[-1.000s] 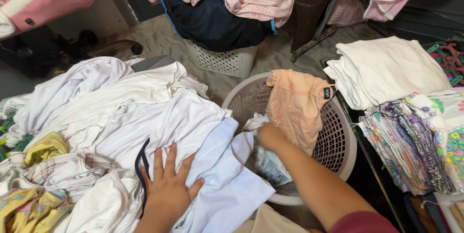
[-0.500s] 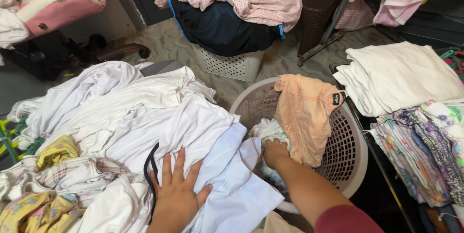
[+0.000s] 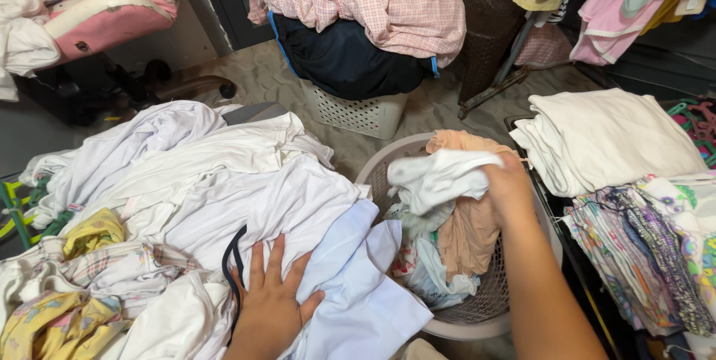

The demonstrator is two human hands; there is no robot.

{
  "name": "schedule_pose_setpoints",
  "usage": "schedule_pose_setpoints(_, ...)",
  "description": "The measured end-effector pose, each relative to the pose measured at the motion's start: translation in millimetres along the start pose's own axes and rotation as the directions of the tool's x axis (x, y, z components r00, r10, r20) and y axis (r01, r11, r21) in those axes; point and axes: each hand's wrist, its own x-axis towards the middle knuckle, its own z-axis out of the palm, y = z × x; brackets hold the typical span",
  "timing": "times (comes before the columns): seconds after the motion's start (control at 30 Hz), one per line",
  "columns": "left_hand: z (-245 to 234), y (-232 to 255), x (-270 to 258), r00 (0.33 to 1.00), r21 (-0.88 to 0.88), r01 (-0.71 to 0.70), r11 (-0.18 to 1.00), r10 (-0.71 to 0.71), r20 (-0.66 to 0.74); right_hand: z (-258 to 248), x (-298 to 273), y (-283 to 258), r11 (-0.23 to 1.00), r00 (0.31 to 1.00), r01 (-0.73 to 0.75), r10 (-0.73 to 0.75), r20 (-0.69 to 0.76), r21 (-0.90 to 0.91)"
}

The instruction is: The person picks up clothes from a pile on the floor, clips some items onto a laundry hanger, and places others into a basket.

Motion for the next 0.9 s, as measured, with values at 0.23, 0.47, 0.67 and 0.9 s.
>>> schedule_pose_setpoints(0.23, -8, 7, 5, 0.938, 0.076, 0.128, 0.989, -0.146, 0.315, -32, -12, -27, 0.991, 0.99, 0.13, -0.128, -0.066, 0.037)
schedule_pose_setpoints(0.47, -26, 12, 5, 0.906, 0.087, 0.16, 0.983, -0.181, 0.381, -12, -54, -93, 0.815, 0.95, -0.172, -0.01, 0.311, 0.553)
schedule_pose_setpoints(0.67, -100, 35, 6, 0.72, 0.132, 0.2, 0.971, -0.237, 0.652, 29, -147, -185, 0.812, 0.878, -0.269, -0.015, 0.479, 0.518)
schedule_pose_setpoints(0.9, -196, 49, -29, 0.96, -0.812, -0.206, 0.545, -0.047, -0.276, 102, -249, -241, 0.892, 0.679, -0.317, -0.024, 0.734, 0.322)
